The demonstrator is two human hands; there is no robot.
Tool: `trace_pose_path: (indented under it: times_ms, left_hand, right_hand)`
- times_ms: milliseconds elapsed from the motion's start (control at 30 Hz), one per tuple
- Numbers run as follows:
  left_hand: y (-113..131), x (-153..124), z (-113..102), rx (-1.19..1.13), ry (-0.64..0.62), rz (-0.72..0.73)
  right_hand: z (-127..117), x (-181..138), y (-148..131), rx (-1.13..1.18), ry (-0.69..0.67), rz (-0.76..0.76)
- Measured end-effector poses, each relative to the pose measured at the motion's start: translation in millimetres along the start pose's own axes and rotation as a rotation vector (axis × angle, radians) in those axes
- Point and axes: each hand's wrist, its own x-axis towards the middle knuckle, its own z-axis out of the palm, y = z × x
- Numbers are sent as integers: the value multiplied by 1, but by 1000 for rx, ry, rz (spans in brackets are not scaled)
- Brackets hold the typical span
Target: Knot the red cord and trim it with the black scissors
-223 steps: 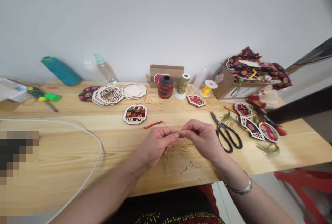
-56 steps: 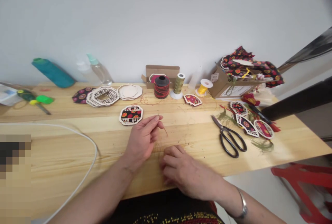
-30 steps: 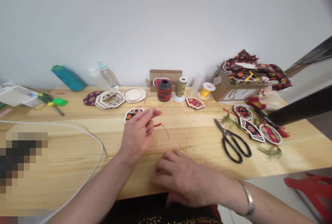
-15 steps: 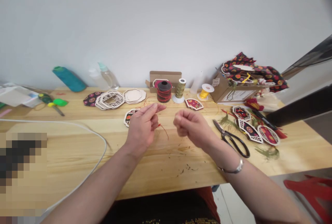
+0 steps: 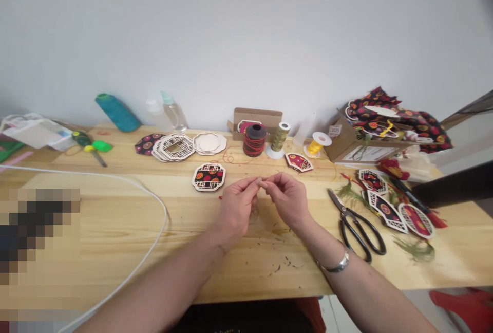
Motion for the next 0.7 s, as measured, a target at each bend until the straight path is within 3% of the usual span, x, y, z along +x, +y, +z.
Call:
trace_pose_path:
  times_ms: [167, 433, 700]
  left_hand:
    - [1, 1, -1, -32, 2, -50]
    - [5, 1, 0, -13, 27, -7]
    - [7, 3, -1, 23, 34, 3]
  right_hand:
    - [-2, -1, 3, 33, -29, 8]
    - [-7, 2, 2, 397, -196, 115]
    - [-9, 7, 2, 391, -96, 68]
